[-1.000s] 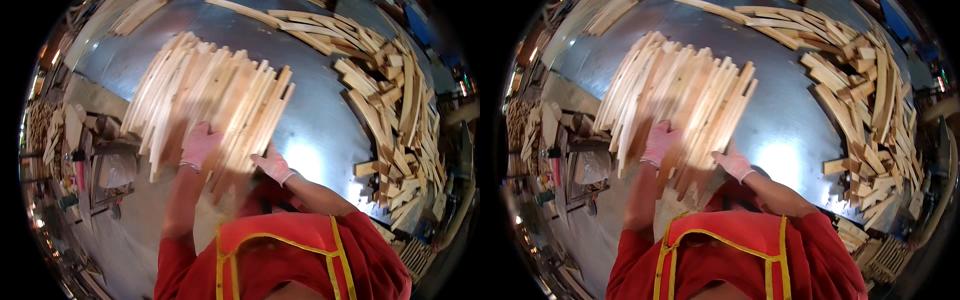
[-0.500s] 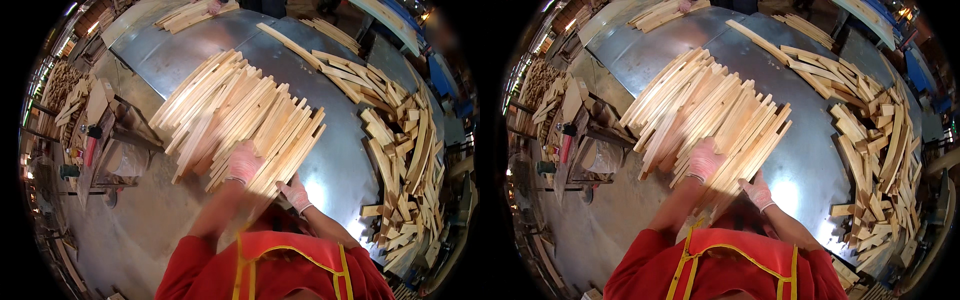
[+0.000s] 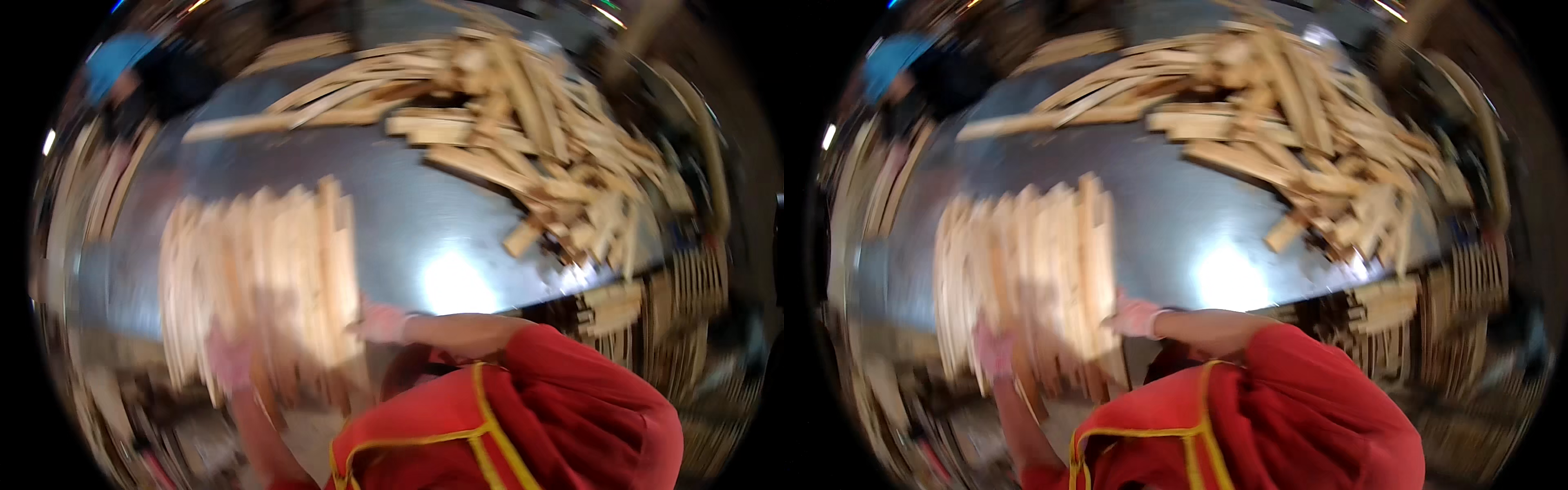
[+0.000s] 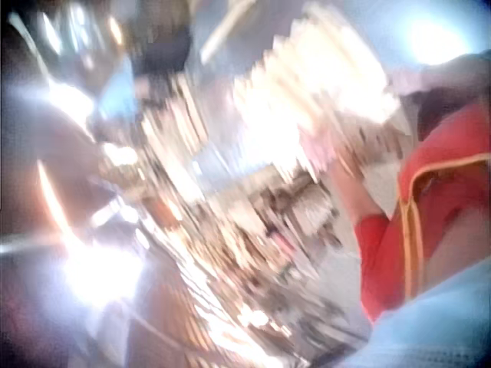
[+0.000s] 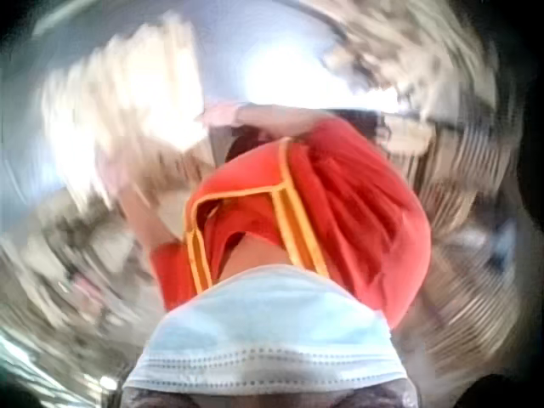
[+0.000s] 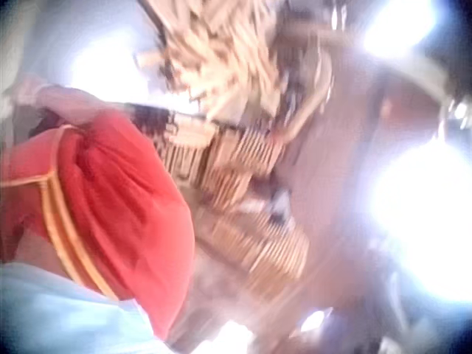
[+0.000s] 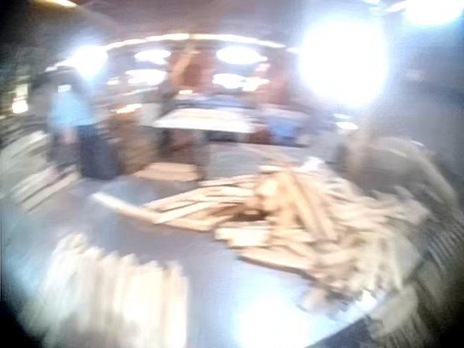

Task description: The person sorts thin wooden strips on a metal table, picking them up one by one from a disorganized pile and placing them into a neat stack. The person repeatedly moves strips from the right side of the table to the left, aligning them into a growing pile.

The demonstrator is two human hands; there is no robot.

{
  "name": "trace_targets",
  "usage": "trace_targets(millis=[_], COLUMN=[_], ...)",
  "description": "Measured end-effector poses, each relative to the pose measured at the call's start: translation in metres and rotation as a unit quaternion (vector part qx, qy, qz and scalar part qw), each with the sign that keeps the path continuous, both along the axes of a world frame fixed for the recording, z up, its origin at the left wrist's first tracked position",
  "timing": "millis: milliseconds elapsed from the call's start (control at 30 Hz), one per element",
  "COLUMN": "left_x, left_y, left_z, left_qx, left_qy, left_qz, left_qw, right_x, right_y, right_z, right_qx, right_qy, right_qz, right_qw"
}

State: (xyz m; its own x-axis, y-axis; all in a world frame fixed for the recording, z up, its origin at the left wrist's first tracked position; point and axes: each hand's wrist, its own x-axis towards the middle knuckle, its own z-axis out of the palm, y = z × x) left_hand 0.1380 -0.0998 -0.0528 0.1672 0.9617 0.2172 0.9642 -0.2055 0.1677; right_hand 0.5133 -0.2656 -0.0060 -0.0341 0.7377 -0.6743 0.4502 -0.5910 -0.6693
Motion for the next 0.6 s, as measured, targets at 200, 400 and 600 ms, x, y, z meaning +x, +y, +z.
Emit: trace_targets(millis=[200,400,600], left_x=[0.11,0.086,0.218], left_y=[-0.059,-0.046,-0.138], left_z=[0.078,0.029,0.086], left_qx=[-0.073,-0.087,-0.162], left_qy=[0.117,0.105,0.169], left_qz=[0.045,-0.028,-0.082], left_qw=[0.989,0.99,0.969], right_x=[0.022,0.133,0.419], right_y=[-0.022,-0.084,-0.252], right_z=[-0.006,0.015,0.087], right_qx=[0.016,0.223,0.312], right_qy=[0.027,0.063,-0.214], right_qz=[-0.009,-0.165,-0.616], right_qw=[0.999,0.959,0.691])
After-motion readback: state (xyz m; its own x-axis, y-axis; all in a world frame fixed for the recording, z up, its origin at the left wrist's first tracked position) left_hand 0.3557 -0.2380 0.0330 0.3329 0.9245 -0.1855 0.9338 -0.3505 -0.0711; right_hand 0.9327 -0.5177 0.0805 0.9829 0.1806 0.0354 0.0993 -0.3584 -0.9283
